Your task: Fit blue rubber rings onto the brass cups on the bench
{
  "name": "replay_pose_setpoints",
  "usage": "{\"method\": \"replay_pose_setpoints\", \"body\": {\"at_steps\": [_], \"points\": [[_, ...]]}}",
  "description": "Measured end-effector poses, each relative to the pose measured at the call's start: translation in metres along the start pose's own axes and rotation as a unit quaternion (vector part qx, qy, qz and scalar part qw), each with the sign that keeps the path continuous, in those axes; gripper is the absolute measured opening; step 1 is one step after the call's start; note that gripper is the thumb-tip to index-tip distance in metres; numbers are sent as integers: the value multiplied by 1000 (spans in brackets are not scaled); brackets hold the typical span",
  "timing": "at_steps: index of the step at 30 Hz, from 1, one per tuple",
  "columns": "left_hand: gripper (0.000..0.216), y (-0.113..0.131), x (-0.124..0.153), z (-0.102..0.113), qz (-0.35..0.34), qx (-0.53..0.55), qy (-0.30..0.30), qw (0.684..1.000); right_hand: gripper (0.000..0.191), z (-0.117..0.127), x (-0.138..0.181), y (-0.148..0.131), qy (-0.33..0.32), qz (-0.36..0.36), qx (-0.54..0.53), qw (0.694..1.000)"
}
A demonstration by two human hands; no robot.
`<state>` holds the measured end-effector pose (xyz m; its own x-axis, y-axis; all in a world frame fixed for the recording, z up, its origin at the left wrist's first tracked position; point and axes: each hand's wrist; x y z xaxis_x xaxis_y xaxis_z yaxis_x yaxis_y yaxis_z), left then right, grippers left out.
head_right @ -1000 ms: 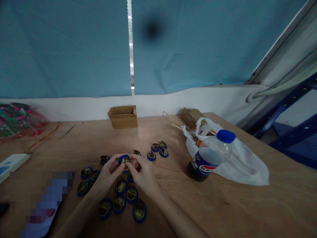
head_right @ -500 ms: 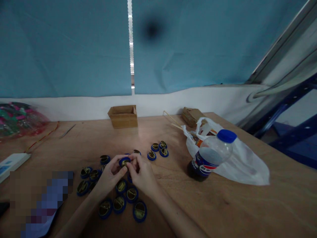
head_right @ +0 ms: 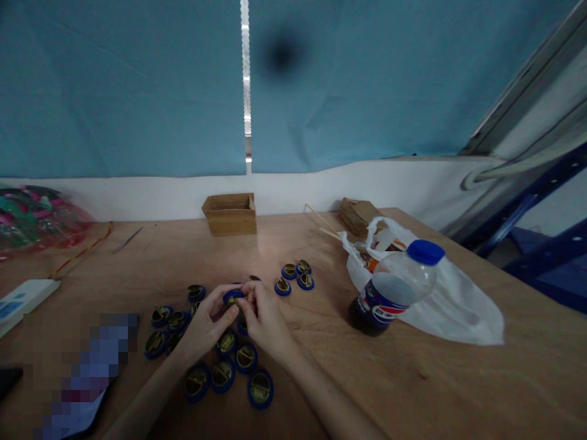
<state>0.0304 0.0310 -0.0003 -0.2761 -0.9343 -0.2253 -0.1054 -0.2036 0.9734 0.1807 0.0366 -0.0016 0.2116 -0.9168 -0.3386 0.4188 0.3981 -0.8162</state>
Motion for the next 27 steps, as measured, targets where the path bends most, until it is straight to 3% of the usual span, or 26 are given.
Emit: {"method": "replay_pose_setpoints", "body": {"at_steps": [11,18,27], "points": [[18,-1,2,-5,-14,-100,31,994,6,-2,1,4,-27,17,25,999],[21,-1,3,-7,-24,-33,54,998,6,0,1,-2,-17,30,32,999],[21,1,2,-9,-14,-22,75,997,9,3,0,-10,-47,34,26,998]]}}
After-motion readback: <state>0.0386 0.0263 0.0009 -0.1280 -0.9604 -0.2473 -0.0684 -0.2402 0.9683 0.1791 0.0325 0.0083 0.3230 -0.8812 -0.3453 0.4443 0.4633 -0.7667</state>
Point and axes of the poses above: each hand's wrist, its own x-axis away from the middle knuckle, its own z-axis out of the back of the hand, y = z × x, and after that the axes turned 1 degree about x, right-handed
